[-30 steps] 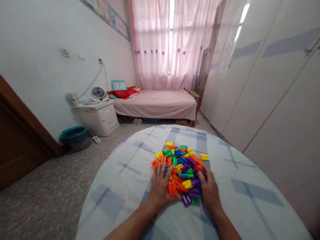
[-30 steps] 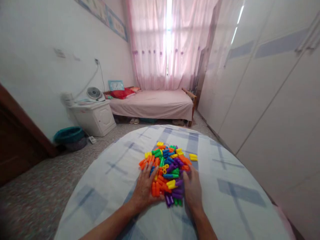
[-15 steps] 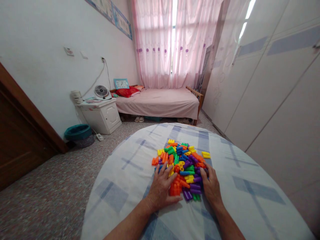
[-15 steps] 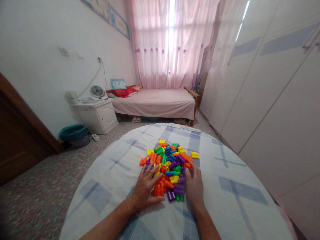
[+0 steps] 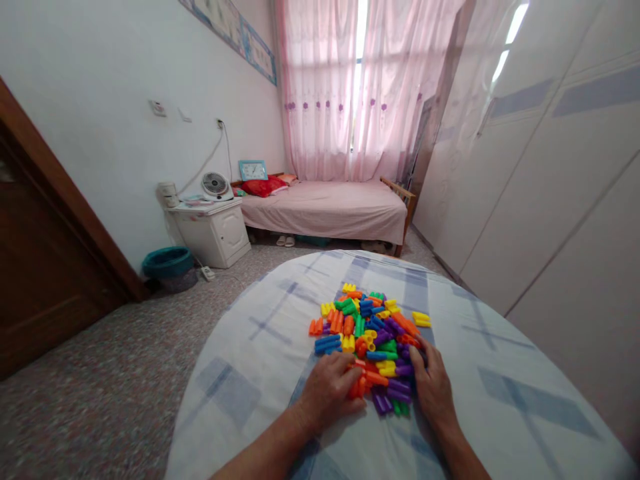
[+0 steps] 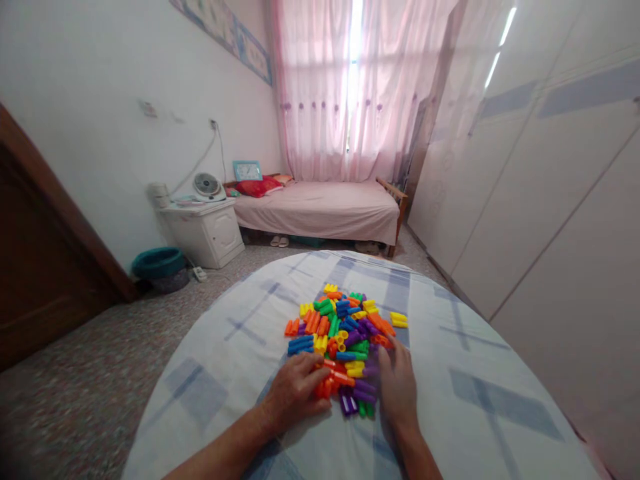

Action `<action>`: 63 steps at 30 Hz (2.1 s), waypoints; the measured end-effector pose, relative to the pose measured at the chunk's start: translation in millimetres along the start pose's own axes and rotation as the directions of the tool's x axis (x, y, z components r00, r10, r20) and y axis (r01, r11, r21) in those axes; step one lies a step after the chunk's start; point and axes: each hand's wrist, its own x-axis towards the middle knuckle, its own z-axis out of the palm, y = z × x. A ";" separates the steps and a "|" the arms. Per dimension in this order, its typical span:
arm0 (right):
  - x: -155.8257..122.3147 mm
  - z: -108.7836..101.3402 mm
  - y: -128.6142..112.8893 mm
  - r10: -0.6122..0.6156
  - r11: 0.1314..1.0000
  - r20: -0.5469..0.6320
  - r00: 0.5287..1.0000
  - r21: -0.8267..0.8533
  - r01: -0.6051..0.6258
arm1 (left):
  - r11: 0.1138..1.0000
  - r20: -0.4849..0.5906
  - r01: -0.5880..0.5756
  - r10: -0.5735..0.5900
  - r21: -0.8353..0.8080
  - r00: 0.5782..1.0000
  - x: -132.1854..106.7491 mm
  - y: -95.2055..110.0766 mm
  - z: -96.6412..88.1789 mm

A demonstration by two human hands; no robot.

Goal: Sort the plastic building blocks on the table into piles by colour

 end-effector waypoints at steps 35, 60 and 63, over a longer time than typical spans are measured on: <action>9.1 -1.2 18.4 0.037 0.997 0.034 0.999 -0.063 -0.035 | 0.899 -0.030 0.438 -0.438 0.022 0.899 3.6 -72.3 -17.7; 2.7 -0.4 7.6 0.016 0.999 0.024 1.000 -0.032 -0.015 | 0.939 -0.047 0.289 -0.302 -0.185 0.952 3.5 -44.0 -29.1; 1.8 -0.9 4.6 0.039 0.999 0.024 0.999 -0.031 -0.038 | 0.948 0.007 0.270 -0.272 -0.167 0.962 3.6 -38.0 -26.7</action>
